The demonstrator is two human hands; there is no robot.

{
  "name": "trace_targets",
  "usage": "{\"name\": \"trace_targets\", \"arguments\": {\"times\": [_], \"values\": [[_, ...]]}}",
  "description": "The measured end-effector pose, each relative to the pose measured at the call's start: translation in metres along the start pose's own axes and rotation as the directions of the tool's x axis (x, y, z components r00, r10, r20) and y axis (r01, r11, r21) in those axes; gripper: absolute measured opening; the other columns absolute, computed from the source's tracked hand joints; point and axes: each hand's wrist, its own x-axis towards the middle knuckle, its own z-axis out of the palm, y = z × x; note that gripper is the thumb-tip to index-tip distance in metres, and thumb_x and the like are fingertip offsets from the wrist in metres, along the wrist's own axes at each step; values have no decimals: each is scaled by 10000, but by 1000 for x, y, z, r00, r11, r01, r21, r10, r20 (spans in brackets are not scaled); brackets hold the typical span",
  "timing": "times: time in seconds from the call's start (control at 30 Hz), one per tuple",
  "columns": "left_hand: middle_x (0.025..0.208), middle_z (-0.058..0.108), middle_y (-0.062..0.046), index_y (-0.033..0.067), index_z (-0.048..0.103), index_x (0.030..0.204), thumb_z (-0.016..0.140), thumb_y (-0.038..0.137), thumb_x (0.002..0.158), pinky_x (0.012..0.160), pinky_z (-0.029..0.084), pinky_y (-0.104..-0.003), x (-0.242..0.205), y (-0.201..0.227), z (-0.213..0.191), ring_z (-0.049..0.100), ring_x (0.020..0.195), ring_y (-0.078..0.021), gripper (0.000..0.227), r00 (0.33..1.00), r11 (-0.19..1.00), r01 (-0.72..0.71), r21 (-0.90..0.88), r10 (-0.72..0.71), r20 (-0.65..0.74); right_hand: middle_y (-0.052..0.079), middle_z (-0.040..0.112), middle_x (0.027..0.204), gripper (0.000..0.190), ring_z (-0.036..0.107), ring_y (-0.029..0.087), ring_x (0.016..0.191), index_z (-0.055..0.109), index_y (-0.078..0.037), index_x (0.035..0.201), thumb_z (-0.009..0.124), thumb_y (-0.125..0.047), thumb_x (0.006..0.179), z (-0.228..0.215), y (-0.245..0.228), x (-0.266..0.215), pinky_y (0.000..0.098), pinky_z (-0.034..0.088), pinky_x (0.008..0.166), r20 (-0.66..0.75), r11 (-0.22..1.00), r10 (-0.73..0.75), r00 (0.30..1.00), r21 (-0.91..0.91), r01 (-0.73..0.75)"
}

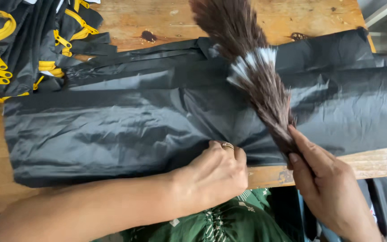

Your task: The person zips and unzips a small black pouch, then places it in a blue crate. They unfold a larger black bag on a wooden table and use a feather duster to wipe the surface, smoothing the fabric with their hands.

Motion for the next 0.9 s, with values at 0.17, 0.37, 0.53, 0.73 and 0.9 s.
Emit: {"name": "trace_targets", "arguments": {"times": [0.17,0.37,0.53,0.73,0.9], "values": [[652,621,-220,73,677,635,512,338,845,925,368,-627,6,-64,-41,541,735,-416,377,905,857,358,-372,-417,-90,194,683,1308,573,697,287,1175,485,-15,1502,551,-56,934,32,6,-12,335,488,991,9,985,-164,986,59,164],[1651,133,-338,-7,189,1612,384,572,997,1193,16,-707,-18,-68,74,41,1534,-510,867,776,741,630,-232,-591,221,150,635,1389,928,756,362,878,392,-165,1589,552,-4,690,65,83,-27,485,611,699,179,896,-70,981,-420,140],[1635,140,-374,1,223,1612,403,582,993,1192,44,-721,-20,-68,73,89,1517,-552,867,810,776,587,-233,-561,171,187,691,1062,683,685,375,879,530,-25,1529,533,-18,846,-3,159,11,477,534,742,43,793,55,998,-608,-18],[1628,176,-376,-2,245,1606,397,580,995,1196,59,-718,-23,-67,73,130,1513,-552,857,811,779,584,-226,-564,152,328,623,1369,591,612,476,1205,533,75,1501,462,4,919,-4,99,8,517,468,1037,-52,895,-63,997,-444,33],[1399,488,-403,39,705,1242,461,503,894,1168,45,-782,-21,-71,67,354,1379,-573,629,825,787,563,-253,-518,225,179,659,1383,993,746,339,1021,458,-80,1530,434,191,575,48,16,-5,414,563,852,230,958,-267,936,-43,284]]}}
